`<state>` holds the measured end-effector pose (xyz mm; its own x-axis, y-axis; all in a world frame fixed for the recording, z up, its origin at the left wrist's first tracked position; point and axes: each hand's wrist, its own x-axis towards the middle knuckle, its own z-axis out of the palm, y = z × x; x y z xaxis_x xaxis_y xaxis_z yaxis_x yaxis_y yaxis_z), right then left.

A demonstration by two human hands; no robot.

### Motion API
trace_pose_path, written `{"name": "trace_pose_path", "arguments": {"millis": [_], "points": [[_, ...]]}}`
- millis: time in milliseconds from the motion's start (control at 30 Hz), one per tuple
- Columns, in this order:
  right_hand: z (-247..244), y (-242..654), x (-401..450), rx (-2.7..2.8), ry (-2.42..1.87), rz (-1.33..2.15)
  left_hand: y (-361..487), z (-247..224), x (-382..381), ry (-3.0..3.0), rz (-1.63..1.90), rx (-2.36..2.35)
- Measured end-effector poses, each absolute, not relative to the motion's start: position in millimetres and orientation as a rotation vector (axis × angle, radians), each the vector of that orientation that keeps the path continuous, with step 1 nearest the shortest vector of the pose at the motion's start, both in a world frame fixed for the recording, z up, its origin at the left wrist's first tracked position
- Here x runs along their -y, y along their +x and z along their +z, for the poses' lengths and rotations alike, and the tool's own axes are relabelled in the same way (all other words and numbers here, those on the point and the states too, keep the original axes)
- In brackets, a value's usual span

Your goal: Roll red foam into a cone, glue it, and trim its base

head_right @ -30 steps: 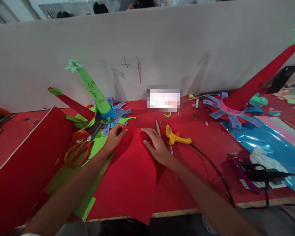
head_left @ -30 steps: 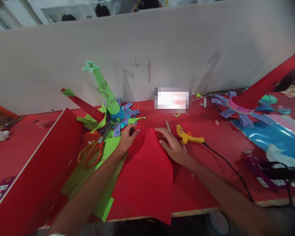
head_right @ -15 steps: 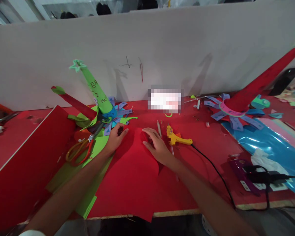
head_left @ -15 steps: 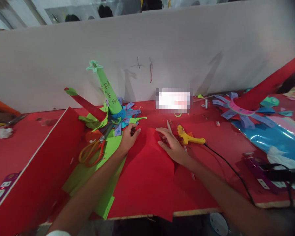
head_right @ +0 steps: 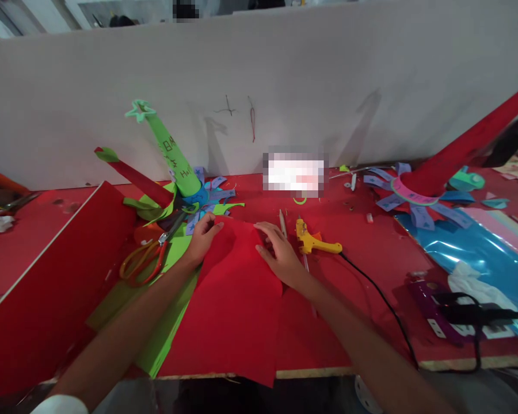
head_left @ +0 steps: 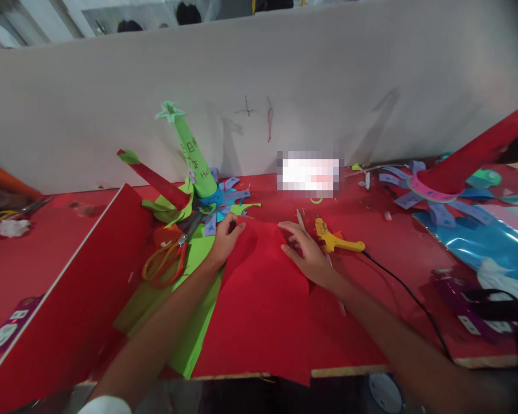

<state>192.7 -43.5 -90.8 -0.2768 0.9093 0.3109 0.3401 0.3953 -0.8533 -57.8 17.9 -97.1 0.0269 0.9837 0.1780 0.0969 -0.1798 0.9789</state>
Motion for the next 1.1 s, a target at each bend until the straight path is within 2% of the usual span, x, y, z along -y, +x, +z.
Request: {"name": "trace_pose_path", "arguments": {"millis": [467,833,1100], "points": [[-90,194,47,1.836,-1.085,0.813,-68,-104,-27,1.221,1.489,-1.308],[-97,204,35,1.687,-1.32,0.433,-59,-103,-21,1.183,1.361,-1.09],[-89,205,36,1.641,-1.373,0.422,-63,-102,-22,1.279,1.339,-1.077]]}}
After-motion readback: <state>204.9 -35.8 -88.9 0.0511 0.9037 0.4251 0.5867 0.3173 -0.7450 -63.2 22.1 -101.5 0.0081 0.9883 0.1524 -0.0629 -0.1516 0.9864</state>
